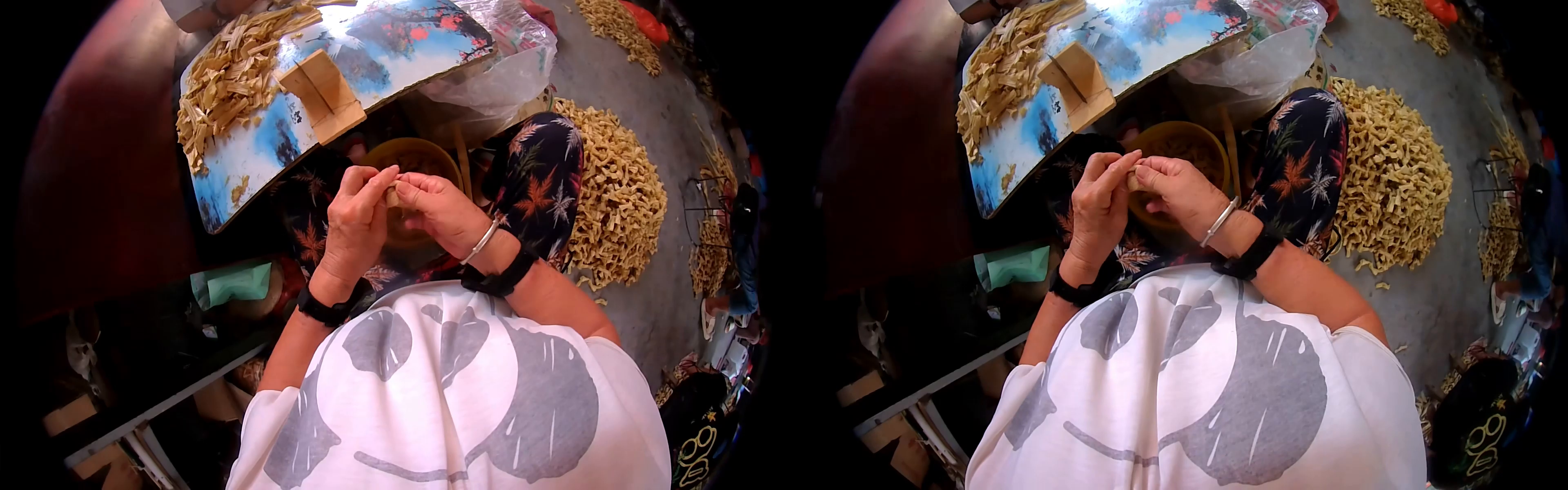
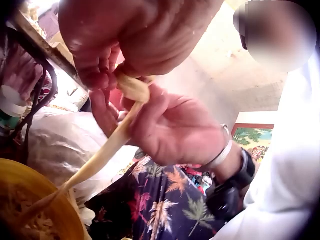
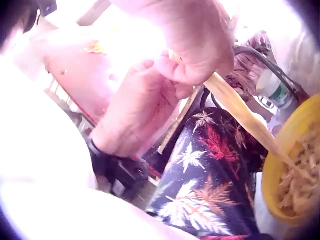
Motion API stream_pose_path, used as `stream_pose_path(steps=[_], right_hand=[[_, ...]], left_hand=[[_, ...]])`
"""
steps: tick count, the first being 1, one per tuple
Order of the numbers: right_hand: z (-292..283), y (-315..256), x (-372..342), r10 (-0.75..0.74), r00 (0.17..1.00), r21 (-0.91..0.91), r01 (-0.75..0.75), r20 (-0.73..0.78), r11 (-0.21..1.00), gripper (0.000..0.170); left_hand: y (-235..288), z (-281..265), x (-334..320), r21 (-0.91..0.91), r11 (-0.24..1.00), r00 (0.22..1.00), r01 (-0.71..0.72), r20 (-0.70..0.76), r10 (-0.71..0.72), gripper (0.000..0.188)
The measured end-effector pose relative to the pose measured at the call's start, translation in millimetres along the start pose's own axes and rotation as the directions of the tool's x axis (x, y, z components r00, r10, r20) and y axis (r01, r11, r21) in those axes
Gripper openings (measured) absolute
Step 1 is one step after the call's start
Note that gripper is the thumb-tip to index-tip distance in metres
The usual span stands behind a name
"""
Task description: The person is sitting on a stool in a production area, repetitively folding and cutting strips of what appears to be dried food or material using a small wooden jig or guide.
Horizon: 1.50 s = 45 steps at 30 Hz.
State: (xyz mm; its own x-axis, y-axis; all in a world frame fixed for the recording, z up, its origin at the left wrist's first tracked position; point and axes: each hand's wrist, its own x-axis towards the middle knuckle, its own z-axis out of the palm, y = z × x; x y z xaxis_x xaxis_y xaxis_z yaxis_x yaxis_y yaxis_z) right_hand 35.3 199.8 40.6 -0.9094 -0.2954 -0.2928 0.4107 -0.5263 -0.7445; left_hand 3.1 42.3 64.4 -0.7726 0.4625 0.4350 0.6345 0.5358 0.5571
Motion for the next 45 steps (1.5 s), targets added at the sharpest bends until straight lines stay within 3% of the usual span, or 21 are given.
stream_pose_path(steps=[1,2,5,9,12,14,15,16,17,19,23,26,29,30,33,35,37,38,41,42,45], right_hand=[[-0.7,-1.2,-2.3,0.098,0.994,0.163,-0.104,0.045,0.981,0.025],[-7.1,4.1,0.5,0.098,0.989,0.192,-0.117,0.107,0.974,0.025],[-6.2,6.4,5.3,0.034,0.999,0.156,-0.037,0.022,0.987,0.023],[-7.3,12.5,15.5,-0.149,0.985,-0.163,0.133,-0.087,0.978,0.024],[0.9,10.4,11.5,-0.301,0.947,-0.344,0.248,-0.108,0.906,0.023],[-3.4,-3.3,-3.4,-0.142,0.99,-0.445,0.117,-0.023,0.888,0.022],[-3.1,-7.6,-8.3,-0.053,0.998,-0.5,0.056,0.02,0.865,0.021],[2.4,-7.3,-14.6,-0.116,0.993,-0.594,0.092,-0.001,0.799,0.014],[2.1,-2.6,-16.6,-0.307,0.949,-0.792,0.244,0.075,0.56,0.013],[-0.9,7.0,-18.2,-0.544,0.757,-0.923,0.371,0.363,-0.1,0.014],[-0.4,12.8,-10.5,-0.653,0.678,-0.935,0.32,0.337,-0.15,0.01],[1.5,20.3,-4.1,-0.654,0.628,-0.9,0.377,0.422,-0.219,0.007],[2.5,24.6,-1.9,-0.612,0.7,-0.919,0.374,0.368,-0.125,0.013],[3.4,18.1,-1.6,-0.633,0.73,-0.937,0.349,0.259,0.019,0.017],[1.3,-6.5,7.5,-0.589,0.807,-0.831,0.301,-0.039,0.468,0.03],[-9.6,1.2,19.4,-0.519,0.855,-0.729,0.355,-0.001,0.586,0.028],[-6.9,1.8,22.0,-0.549,0.833,-0.726,0.337,-0.068,0.6,0.028],[-6.1,1.1,23.3,-0.563,0.821,-0.724,0.329,-0.098,0.606,0.028],[-6.1,-7.5,26.2,-0.561,0.824,-0.776,0.305,-0.076,0.552,0.026],[-4.1,-9.9,24.7,-0.497,0.866,-0.765,0.281,-0.058,0.579,0.025],[-0.4,-11.8,22.5,-0.357,0.934,-0.69,0.245,-0.021,0.681,0.022]], left_hand=[[-3.0,2.0,-1.3,0.021,1.0,1.0,-0.017,-0.009,0.017,0.04],[-5.4,5.4,-4.2,0.014,1.0,0.999,0.025,-0.041,-0.024,0.036],[-5.7,11.6,-6.2,-0.078,0.984,0.979,0.161,-0.116,-0.17,0.024],[10.9,11.9,-15.4,-0.397,0.858,0.932,0.325,-0.021,-0.362,0.013],[4.1,15.0,-17.0,-0.43,0.84,0.924,0.331,-0.032,-0.38,0.01],[-9.8,10.2,-16.7,-0.455,0.845,0.936,0.281,-0.064,-0.346,0.008],[-8.4,-1.1,-13.2,-0.475,0.771,0.873,0.425,-0.01,-0.488,0.006],[-15.3,-5.5,-11.3,-0.537,0.715,0.845,0.448,-0.008,-0.535,0.006],[-20.5,-8.3,-9.3,-0.596,0.655,0.815,0.465,-0.002,-0.58,0.005],[-19.5,-11.7,-9.8,-0.732,0.47,0.759,0.494,0.098,-0.644,0.01],[-20.6,9.9,-19.7,-0.94,-0.055,0.714,0.336,0.292,-0.637,0.022],[-7.8,18.3,-19.7,-0.916,0.046,0.72,0.398,0.281,-0.634,0.028],[-3.4,14.2,-15.0,-0.896,0.065,0.714,0.439,0.304,-0.631,0.028],[-3.4,13.1,-13.8,-0.888,0.067,0.709,0.456,0.316,-0.631,0.027],[-13.5,12.1,-18.7,-0.823,0.278,0.799,0.495,0.305,-0.518,0.026],[-7.4,11.3,-19.9,-0.792,0.274,0.782,0.546,0.363,-0.508,0.024],[-10.1,13.0,-23.0,-0.75,0.288,0.764,0.596,0.418,-0.491,0.023],[-9.7,13.3,-25.0,-0.691,0.398,0.77,0.604,0.376,-0.515,0.019],[-13.2,16.0,-33.7,-0.662,0.523,0.816,0.536,0.248,-0.522,0.015],[-11.1,12.3,-32.3,-0.672,0.47,0.778,0.572,0.262,-0.571,0.01],[-15.3,10.1,-27.4,-0.626,0.583,0.829,0.519,0.201,-0.522,0.012]])
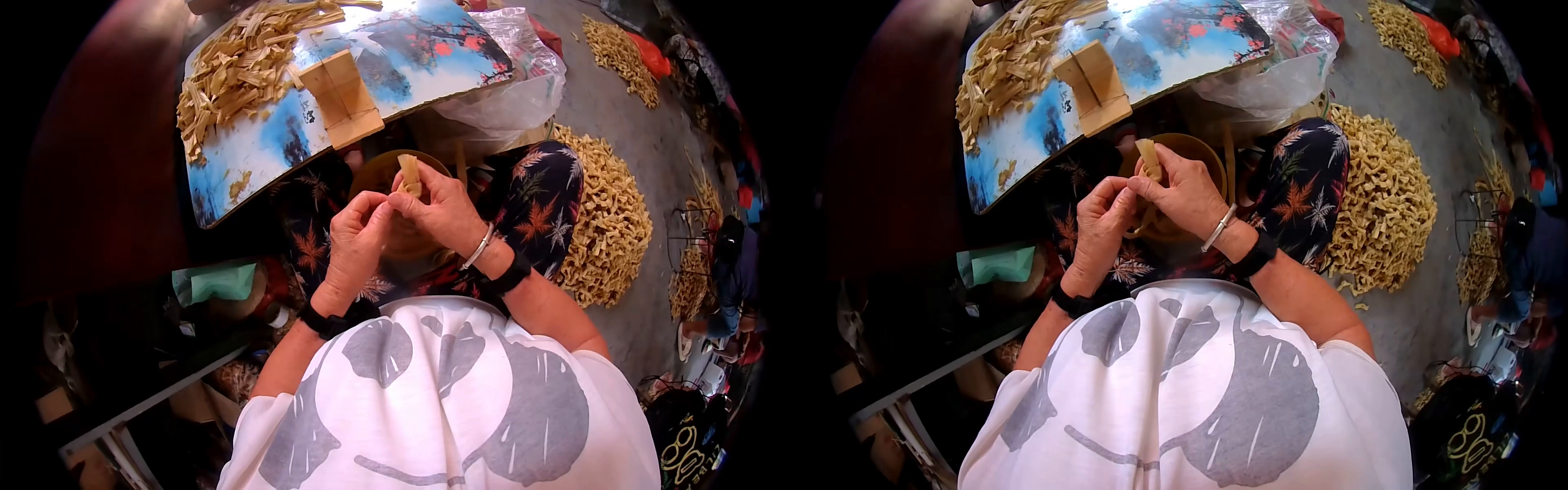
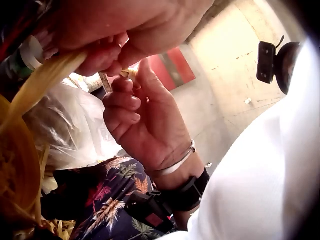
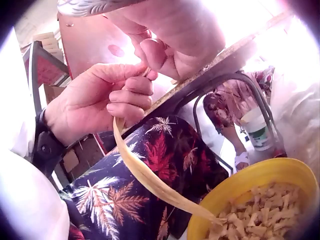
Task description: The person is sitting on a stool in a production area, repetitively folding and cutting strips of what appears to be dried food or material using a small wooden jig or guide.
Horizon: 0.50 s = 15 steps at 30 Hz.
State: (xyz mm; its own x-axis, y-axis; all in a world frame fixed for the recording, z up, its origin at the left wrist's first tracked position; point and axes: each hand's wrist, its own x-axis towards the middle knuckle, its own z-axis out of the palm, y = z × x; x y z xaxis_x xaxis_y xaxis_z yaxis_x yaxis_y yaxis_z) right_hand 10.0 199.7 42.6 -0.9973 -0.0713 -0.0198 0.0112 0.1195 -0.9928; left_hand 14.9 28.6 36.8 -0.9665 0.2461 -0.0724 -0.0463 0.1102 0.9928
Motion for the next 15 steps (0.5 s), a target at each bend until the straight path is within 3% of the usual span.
stream_pose_path(steps=[1,4,5,8,12,15], right_hand=[[2.4,3.7,2.5,0.002,1.0,0.081,-0.002,-0.001,0.997,0.021],[-1.6,12.4,12.3,0.055,0.998,0.295,-0.058,0.018,0.954,0.02],[-3.9,13.4,14.2,0.078,0.996,0.359,-0.084,0.031,0.929,0.019],[-7.1,0.7,18.8,0.195,0.978,0.254,-0.208,0.074,0.945,0.015],[-10.4,-15.1,40.9,0.203,0.971,0.352,-0.235,0.126,0.906,0.016],[-6.7,-38.8,65.9,0.119,0.99,0.376,-0.139,0.076,0.916,0.021]], left_hand=[[6.2,1.2,-0.4,0.021,1.0,1.0,-0.006,-0.004,0.006,0.014],[13.4,-13.5,-4.6,-0.347,0.891,0.956,0.294,0.125,-0.266,0.016],[18.3,-14.7,-6.1,-0.378,0.866,0.945,0.326,0.119,-0.304,0.018],[14.1,-26.6,-1.9,-0.499,0.784,0.929,0.369,0.206,-0.307,0.016],[25.7,-36.4,11.7,-0.531,0.771,0.936,0.352,0.214,-0.28,0.014],[45.6,-43.5,36.5,-0.252,0.959,0.989,0.132,0.091,-0.112,0.011]])
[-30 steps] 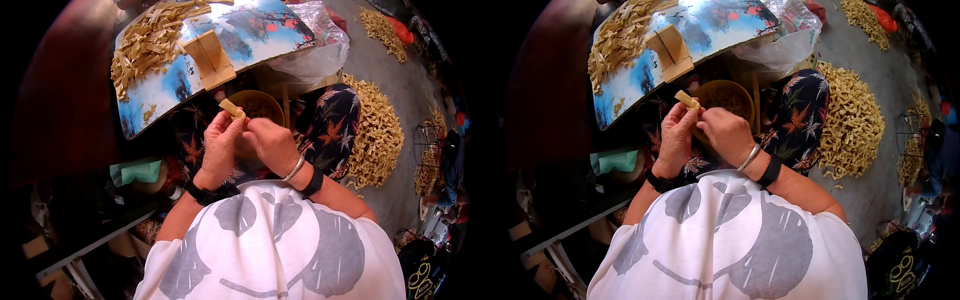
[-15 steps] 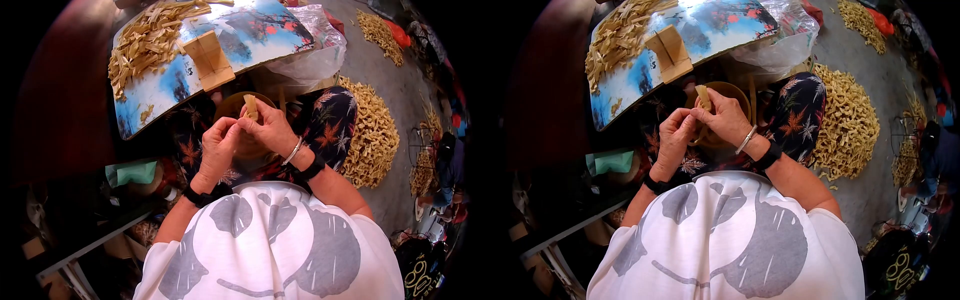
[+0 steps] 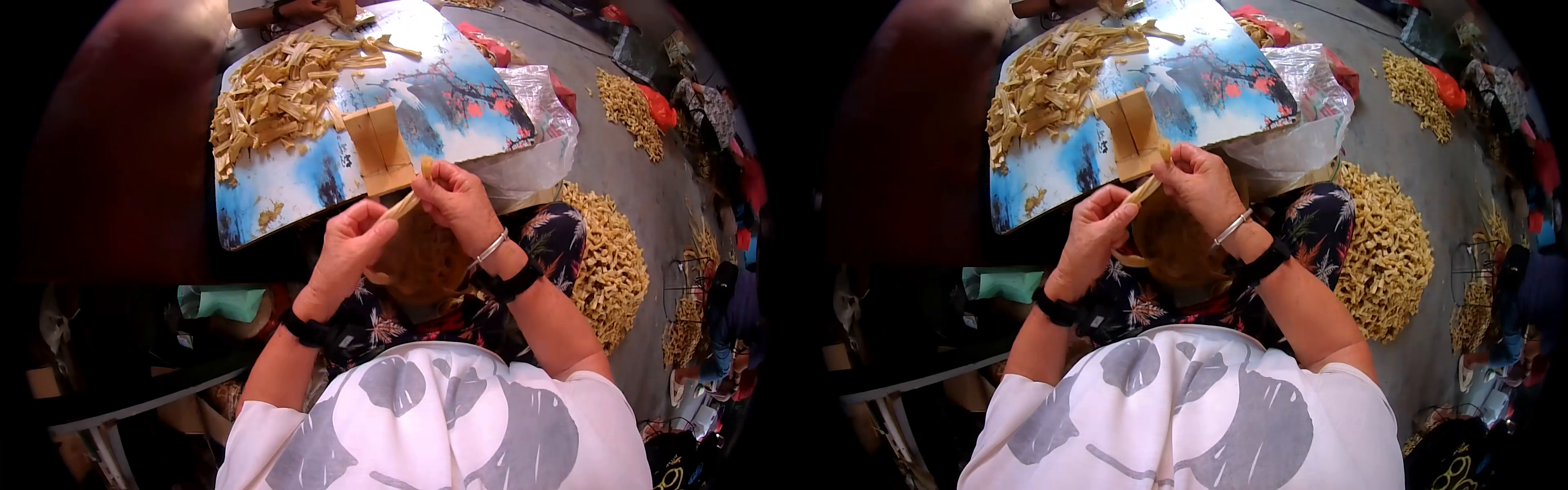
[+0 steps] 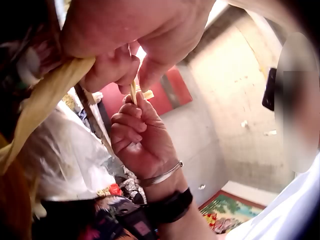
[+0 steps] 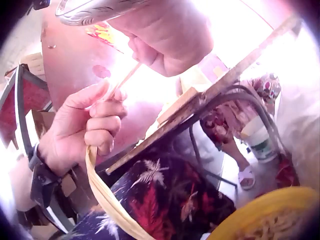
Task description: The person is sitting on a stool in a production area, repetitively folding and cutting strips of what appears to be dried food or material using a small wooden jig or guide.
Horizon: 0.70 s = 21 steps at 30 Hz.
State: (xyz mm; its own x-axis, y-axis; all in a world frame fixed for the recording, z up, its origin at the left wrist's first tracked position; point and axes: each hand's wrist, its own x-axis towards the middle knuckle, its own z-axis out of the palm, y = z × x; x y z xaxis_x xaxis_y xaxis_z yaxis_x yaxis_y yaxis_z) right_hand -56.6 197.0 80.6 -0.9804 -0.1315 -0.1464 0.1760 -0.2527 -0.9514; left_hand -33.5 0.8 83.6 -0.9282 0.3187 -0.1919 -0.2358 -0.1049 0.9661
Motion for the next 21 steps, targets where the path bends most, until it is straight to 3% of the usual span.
stream_pose_path(steps=[2,3,4,7,8,11,14,17,20,21], right_hand=[[-0.2,-2.4,25.8,-0.119,0.992,-0.074,0.121,0.035,0.99,0.022],[-0.3,-2.7,38.1,-0.175,0.983,-0.109,0.18,0.054,0.978,0.023],[1.7,-4.1,48.0,-0.241,0.97,-0.177,0.244,0.036,0.954,0.025],[8.7,-7.9,69.7,-0.457,0.889,-0.497,0.391,-0.012,0.774,0.023],[11.4,-8.5,74.6,-0.459,0.887,-0.529,0.372,-0.038,0.763,0.019],[7.4,12.0,100.7,-0.633,0.773,-0.733,0.416,-0.026,0.538,0.014],[11.8,21.8,103.3,-0.641,0.765,-0.886,0.342,0.068,0.314,0.011],[9.7,24.0,97.4,-0.63,0.771,-0.911,0.318,0.089,0.261,0.01],[-8.8,24.8,83.3,-0.62,0.775,-0.927,0.311,0.12,0.21,0.012],[-14.2,24.1,73.9,-0.605,0.784,-0.914,0.335,0.137,0.228,0.012]], left_hand=[[11.9,-12.7,25.3,0.255,0.953,0.986,-0.161,-0.007,0.169,0.01],[12.3,-17.6,41.8,0.41,0.865,0.94,-0.287,-0.051,0.336,0.013],[13.8,-24.8,55.8,0.502,0.797,0.912,-0.335,-0.039,0.408,0.013],[22.5,-33.1,81.5,0.657,0.668,0.868,-0.348,-0.044,0.495,0.015],[24.8,-33.8,88.4,0.69,0.642,0.862,-0.332,-0.055,0.505,0.015],[13.8,-41.2,113.4,0.655,0.696,0.851,-0.293,-0.153,0.503,0.016],[3.0,-43.9,123.4,0.661,0.692,0.854,-0.289,-0.148,0.498,0.017],[-3.6,-42.9,121.2,0.699,0.672,0.835,-0.245,-0.2,0.513,0.019],[-0.8,-59.6,108.2,0.613,0.772,0.83,-0.168,-0.335,0.446,0.021],[1.4,-66.7,100.3,0.364,0.919,0.903,-0.151,-0.326,0.278,0.02]])
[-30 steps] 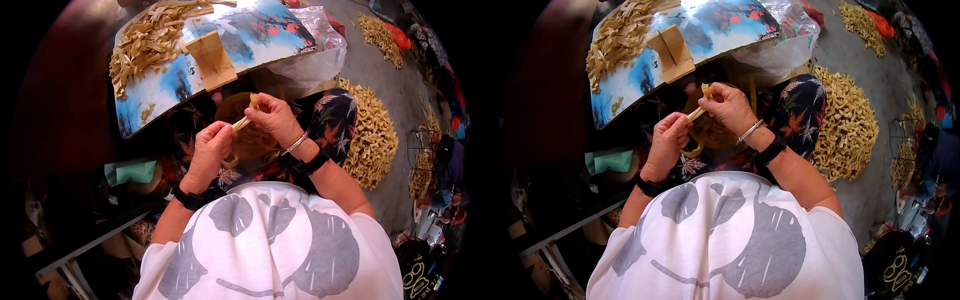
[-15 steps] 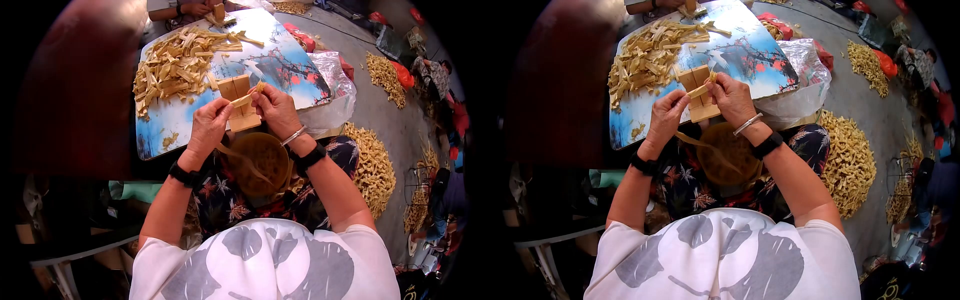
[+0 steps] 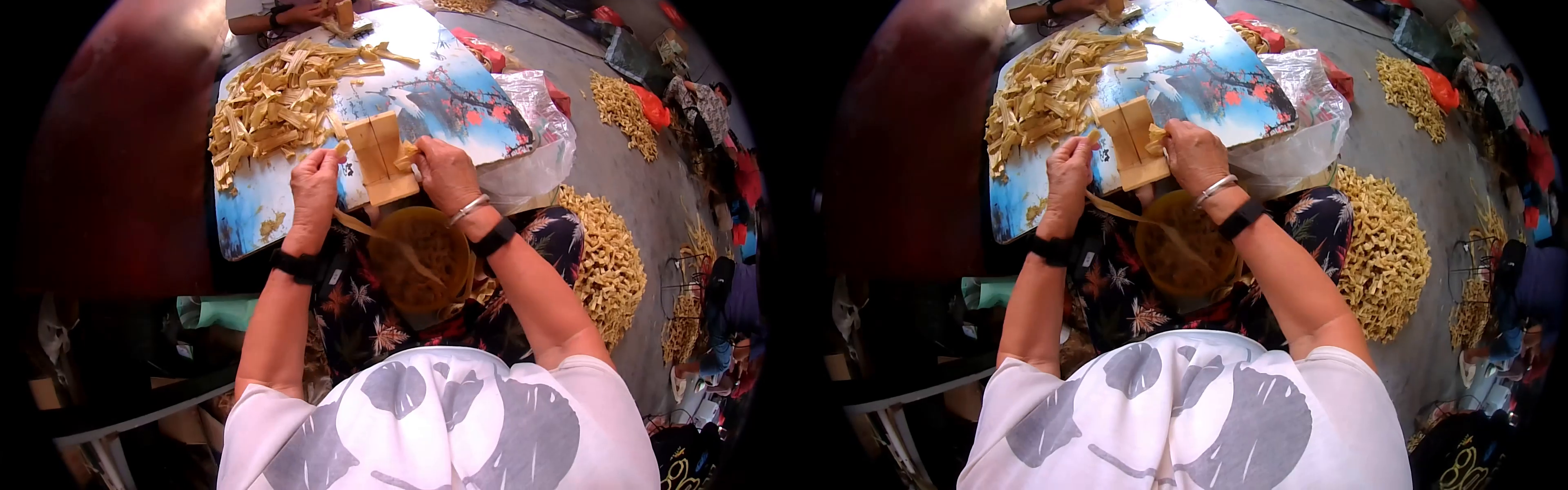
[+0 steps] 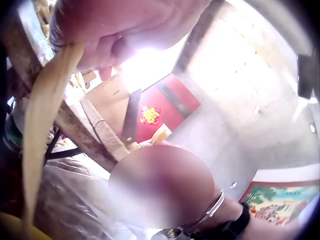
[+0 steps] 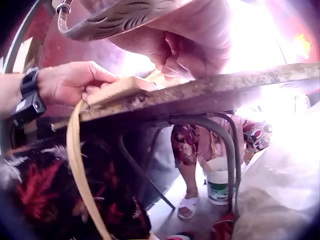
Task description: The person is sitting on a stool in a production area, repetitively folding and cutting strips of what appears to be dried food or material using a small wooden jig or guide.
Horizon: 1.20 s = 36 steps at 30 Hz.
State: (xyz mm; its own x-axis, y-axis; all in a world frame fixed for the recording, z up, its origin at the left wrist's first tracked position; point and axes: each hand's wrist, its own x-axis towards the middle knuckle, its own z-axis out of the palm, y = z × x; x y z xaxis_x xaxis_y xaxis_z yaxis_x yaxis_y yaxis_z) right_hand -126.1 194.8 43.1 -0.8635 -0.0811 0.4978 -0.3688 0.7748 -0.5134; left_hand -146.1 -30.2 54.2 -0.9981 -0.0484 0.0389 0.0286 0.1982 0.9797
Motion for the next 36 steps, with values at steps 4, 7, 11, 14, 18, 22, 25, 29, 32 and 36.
stream_pose_path(steps=[4,7,11,14,18,22,25,29,32,36], right_hand=[[-27.1,-6.9,-39.8,-0.017,0.989,0.11,0.001,0.149,0.994,0.024],[-49.6,-25.4,-68.1,0.111,0.965,0.124,-0.143,0.236,0.982,0.042],[-45.5,-51.3,-92.9,-0.013,0.971,0.345,-0.073,0.239,0.936,0.033],[-31.0,-40.3,-102.1,0.018,0.984,0.336,-0.077,0.176,0.939,0.021],[-33.2,-39.0,-106.7,0.121,0.973,0.448,-0.2,0.198,0.871,0.013],[-40.8,-45.8,-116.1,0.28,0.899,0.575,-0.432,0.337,0.695,0.014],[-31.1,-50.1,-137.3,0.261,0.872,0.713,-0.489,0.414,0.502,0.017],[-31.0,-53.8,-158.4,0.267,0.913,0.684,-0.408,0.308,0.606,0.017],[-39.3,-58.9,-167.2,0.364,0.894,0.699,-0.436,0.263,0.567,0.017],[-68.0,-71.0,-160.9,0.45,0.754,0.608,-0.654,0.479,0.45,0.017]], left_hand=[[24.2,-4.8,-48.8,-0.499,0.841,0.962,0.207,0.259,-0.084,0.017],[22.5,9.8,-87.0,-0.606,0.743,0.937,0.284,0.338,-0.082,0.016],[29.1,38.0,-118.4,-0.694,0.674,0.959,0.252,0.275,-0.075,0.014],[33.0,47.2,-129.6,-0.616,0.772,0.985,0.157,0.158,-0.074,0.011],[27.7,42.9,-146.4,-0.396,0.902,0.982,0.173,0.138,-0.128,0.012],[1.2,34.4,-155.0,-0.357,0.517,0.613,0.778,0.609,-0.503,0.027],[-4.2,50.5,-159.4,-0.444,0.4,0.597,0.802,0.623,-0.505,0.035],[-16.5,58.0,-158.3,-0.457,0.472,0.657,0.754,0.548,-0.518,0.02],[-20.9,61.3,-158.7,-0.448,0.493,0.666,0.746,0.486,-0.566,0.013],[-43.6,60.6,-156.9,-0.31,0.638,0.699,0.705,0.457,-0.551,0.013]])
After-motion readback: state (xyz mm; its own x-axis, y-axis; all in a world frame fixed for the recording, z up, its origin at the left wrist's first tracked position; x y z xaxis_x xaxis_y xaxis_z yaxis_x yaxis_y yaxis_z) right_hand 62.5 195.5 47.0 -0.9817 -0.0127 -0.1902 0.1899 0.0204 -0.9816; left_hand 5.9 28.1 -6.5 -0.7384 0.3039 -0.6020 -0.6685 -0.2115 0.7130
